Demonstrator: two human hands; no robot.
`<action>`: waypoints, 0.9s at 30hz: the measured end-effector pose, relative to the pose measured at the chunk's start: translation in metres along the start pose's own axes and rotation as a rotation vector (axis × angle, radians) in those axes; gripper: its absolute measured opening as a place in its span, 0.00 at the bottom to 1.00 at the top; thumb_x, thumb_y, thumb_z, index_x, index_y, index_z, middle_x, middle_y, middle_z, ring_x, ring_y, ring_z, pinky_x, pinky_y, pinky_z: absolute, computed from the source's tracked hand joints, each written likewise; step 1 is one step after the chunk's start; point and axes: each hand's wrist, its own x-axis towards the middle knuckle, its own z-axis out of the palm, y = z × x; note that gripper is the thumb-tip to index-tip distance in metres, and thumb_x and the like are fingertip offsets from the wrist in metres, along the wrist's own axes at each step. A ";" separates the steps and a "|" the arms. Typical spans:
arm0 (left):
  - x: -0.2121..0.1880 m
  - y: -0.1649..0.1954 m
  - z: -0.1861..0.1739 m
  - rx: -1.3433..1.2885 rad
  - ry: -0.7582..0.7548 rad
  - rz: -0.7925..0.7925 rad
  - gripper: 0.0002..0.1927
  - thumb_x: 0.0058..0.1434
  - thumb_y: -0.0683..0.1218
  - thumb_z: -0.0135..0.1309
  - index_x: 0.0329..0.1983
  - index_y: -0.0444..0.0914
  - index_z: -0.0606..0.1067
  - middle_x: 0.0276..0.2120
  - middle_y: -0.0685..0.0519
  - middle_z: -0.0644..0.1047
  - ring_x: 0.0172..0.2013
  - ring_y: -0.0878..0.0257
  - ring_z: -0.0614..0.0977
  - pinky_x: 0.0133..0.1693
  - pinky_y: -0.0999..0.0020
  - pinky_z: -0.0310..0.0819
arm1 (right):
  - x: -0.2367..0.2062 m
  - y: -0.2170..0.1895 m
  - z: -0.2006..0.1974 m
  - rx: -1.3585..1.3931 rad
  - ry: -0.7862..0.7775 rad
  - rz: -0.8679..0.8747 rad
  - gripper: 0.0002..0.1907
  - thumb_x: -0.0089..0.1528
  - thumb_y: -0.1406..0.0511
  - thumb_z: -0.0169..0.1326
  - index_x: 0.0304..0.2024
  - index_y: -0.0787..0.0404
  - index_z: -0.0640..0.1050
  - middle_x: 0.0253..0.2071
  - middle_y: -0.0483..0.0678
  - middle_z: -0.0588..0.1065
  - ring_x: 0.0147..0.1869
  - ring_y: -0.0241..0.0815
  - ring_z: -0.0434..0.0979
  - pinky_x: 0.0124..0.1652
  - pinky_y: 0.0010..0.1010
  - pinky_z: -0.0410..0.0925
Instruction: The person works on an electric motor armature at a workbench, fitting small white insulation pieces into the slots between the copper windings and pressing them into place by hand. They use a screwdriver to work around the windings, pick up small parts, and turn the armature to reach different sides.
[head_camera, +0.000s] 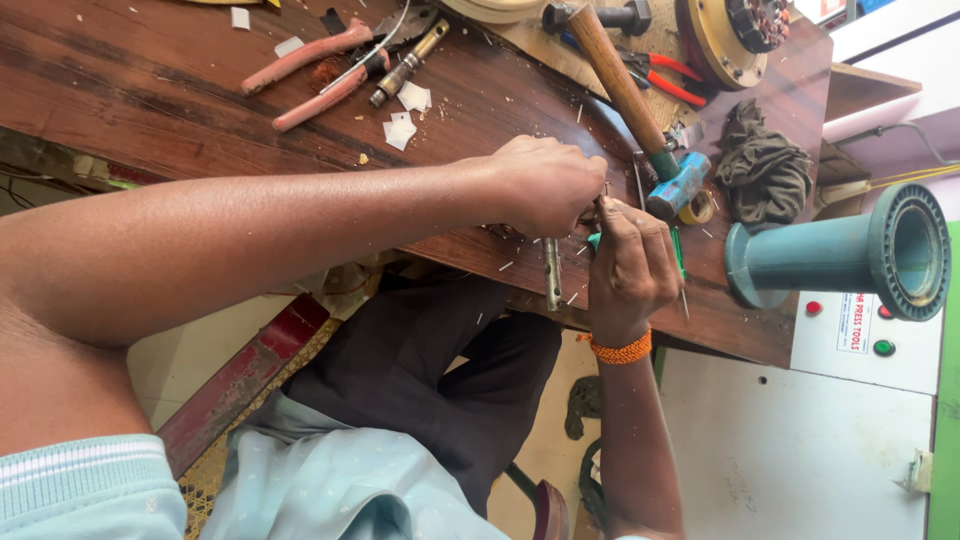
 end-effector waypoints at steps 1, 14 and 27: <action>0.000 -0.002 0.000 0.001 0.008 -0.001 0.18 0.56 0.47 0.58 0.47 0.33 0.73 0.41 0.40 0.81 0.45 0.42 0.83 0.45 0.48 0.76 | -0.001 0.001 0.004 -0.018 0.024 -0.017 0.11 0.63 0.81 0.61 0.46 0.66 0.82 0.44 0.51 0.80 0.47 0.47 0.82 0.48 0.36 0.75; -0.038 -0.017 -0.007 -0.038 -0.004 0.350 0.20 0.71 0.55 0.49 0.51 0.33 0.67 0.37 0.39 0.79 0.43 0.39 0.81 0.41 0.44 0.72 | -0.024 -0.021 -0.003 0.013 0.073 0.269 0.15 0.66 0.67 0.66 0.54 0.63 0.81 0.55 0.50 0.80 0.55 0.45 0.74 0.57 0.34 0.68; -0.084 0.012 0.053 -0.062 0.829 0.181 0.24 0.60 0.50 0.67 0.56 0.40 0.74 0.46 0.51 0.77 0.47 0.51 0.77 0.50 0.57 0.75 | -0.029 -0.016 -0.016 0.724 -0.151 0.729 0.23 0.61 0.58 0.66 0.56 0.61 0.82 0.49 0.44 0.76 0.53 0.37 0.69 0.53 0.29 0.67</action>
